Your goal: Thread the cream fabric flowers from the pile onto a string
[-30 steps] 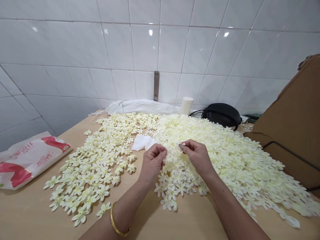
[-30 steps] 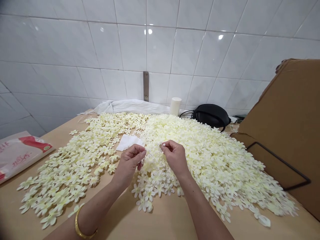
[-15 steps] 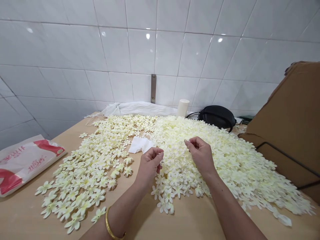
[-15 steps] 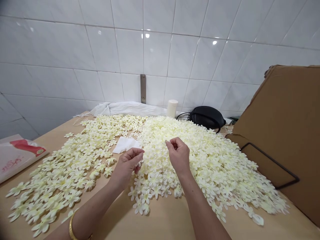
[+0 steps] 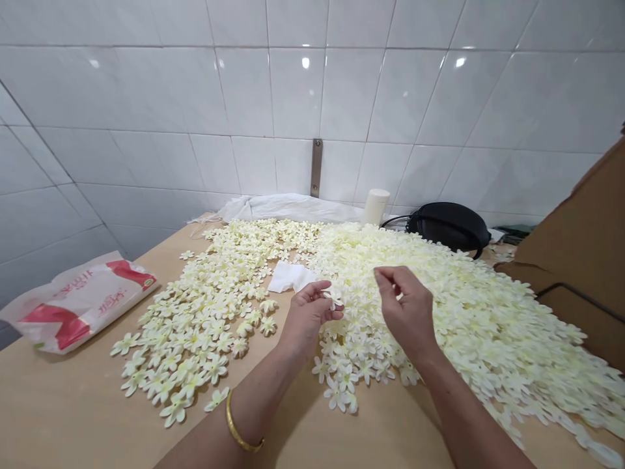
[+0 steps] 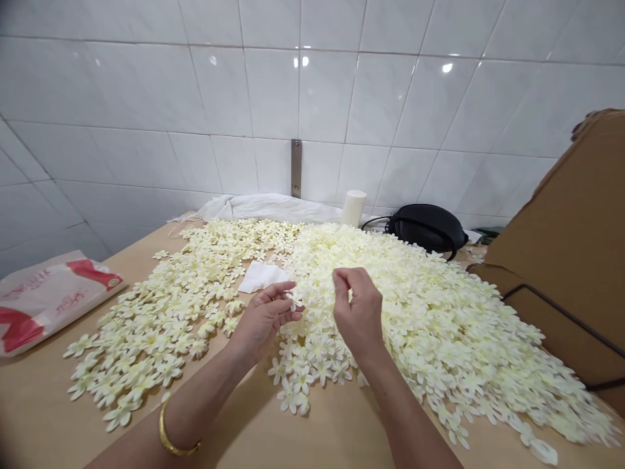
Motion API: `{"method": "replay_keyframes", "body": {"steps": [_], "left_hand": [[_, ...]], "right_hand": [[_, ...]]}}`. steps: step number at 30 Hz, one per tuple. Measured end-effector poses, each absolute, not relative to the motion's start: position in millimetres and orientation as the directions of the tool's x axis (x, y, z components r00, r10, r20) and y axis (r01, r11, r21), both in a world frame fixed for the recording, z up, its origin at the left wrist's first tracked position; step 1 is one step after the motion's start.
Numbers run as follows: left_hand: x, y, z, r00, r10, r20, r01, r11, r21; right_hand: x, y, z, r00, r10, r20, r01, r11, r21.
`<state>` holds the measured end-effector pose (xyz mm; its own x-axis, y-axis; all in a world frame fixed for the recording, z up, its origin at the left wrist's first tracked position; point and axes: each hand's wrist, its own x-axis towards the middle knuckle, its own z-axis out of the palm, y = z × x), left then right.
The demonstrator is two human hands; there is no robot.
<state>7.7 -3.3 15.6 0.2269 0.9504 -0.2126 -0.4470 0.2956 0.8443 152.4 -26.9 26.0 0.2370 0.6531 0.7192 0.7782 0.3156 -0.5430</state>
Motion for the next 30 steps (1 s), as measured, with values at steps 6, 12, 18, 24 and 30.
{"method": "replay_keyframes", "body": {"steps": [6,12,18,24,30], "left_hand": [[9,-5,11,0.254,0.962,-0.095,-0.452,0.205,0.868],[9,-6,11,0.254,0.963,-0.091,-0.415,0.193,0.889],[10,-9,13,0.225,0.973,-0.046,-0.329,0.120,0.937],[8,-5,11,0.214,0.976,-0.034,-0.297,0.098,0.950],[7,-6,12,0.254,0.967,0.011,-0.381,0.090,0.920]], "right_hand": [[132,-32,18,-0.051,0.817,0.574,0.704,0.437,-0.560],[133,-31,11,-0.189,0.829,0.527,0.835,0.418,-0.357],[130,-31,8,-0.202,0.861,0.467,0.849,0.392,-0.354],[129,-29,6,-0.153,0.872,0.464,0.811,0.379,-0.445],[131,-30,16,0.007,0.955,0.296,0.551,0.244,-0.798]]}}
